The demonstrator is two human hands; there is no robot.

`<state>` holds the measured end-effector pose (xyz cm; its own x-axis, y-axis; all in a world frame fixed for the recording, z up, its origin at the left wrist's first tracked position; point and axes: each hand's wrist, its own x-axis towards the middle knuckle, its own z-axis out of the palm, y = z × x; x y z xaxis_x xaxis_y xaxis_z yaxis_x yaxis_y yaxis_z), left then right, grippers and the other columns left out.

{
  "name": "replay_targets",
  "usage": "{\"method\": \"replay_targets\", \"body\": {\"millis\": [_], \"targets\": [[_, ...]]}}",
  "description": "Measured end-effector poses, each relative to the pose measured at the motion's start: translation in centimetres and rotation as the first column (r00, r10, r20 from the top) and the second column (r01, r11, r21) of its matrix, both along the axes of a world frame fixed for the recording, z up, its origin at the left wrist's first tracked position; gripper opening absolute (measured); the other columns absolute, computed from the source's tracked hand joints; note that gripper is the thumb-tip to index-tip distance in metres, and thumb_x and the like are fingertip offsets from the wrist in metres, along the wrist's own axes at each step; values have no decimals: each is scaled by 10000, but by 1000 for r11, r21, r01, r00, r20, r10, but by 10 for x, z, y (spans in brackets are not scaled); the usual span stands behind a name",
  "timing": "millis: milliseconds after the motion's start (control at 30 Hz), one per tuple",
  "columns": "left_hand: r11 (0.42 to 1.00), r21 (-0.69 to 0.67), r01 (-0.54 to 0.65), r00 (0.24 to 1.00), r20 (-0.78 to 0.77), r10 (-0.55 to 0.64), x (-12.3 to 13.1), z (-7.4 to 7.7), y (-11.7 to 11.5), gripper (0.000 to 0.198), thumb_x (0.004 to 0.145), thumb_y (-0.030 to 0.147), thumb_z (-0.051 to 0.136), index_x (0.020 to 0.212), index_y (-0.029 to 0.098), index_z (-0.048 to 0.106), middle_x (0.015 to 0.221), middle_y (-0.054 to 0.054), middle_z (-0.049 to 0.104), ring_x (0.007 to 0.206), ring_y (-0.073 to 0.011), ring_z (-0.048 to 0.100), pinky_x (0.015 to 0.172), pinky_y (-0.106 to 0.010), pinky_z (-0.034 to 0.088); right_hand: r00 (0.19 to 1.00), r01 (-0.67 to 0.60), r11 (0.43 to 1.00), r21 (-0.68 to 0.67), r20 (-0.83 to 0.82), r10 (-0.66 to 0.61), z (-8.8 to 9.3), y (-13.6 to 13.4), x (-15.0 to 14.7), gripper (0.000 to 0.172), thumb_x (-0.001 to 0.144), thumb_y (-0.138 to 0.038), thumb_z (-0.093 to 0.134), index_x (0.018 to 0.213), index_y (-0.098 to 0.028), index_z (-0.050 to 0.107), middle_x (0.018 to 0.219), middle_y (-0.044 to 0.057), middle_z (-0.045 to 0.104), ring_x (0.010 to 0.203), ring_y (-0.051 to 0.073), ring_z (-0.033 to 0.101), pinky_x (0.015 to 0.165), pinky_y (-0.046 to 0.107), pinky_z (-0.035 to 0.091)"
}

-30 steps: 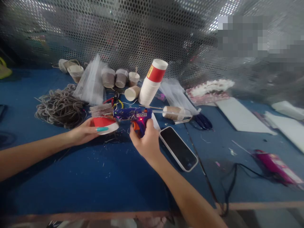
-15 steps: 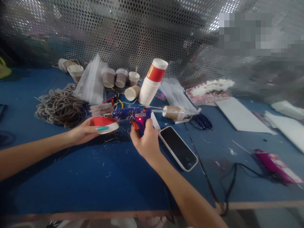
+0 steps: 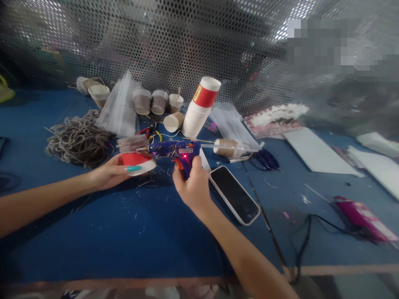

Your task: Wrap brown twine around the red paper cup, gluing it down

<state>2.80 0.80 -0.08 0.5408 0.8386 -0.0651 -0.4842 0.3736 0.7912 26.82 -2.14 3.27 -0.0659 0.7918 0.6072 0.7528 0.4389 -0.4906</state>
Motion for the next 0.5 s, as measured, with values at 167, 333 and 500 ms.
{"method": "replay_targets", "body": {"millis": [167,333,500], "targets": [[1000,3,0,1000,1,0,0,-1,0,555,572,236,928,1085,144,734,1085,-105,773,1006,-244,721,934,-348,548,1000,14,1000,9,3,-14,1,0,1,174,828,-312,561,858,-256,399,601,-52,546,465,131,535,444,266,412],[1000,10,-4,1000,3,4,-2,-2,1,564,570,225,927,1089,141,724,1082,-105,770,1018,-246,711,960,-366,530,1000,25,1000,1,6,-25,2,0,1,182,823,-316,557,843,-257,386,590,-54,540,459,129,522,446,267,404],[1000,1,-20,1000,-5,20,-3,-3,1,553,565,194,923,1076,146,718,1053,-94,772,972,-236,719,925,-357,537,999,36,999,-22,3,-36,4,1,1,178,822,-325,545,831,-259,380,585,-53,534,462,129,514,452,272,402]]}}
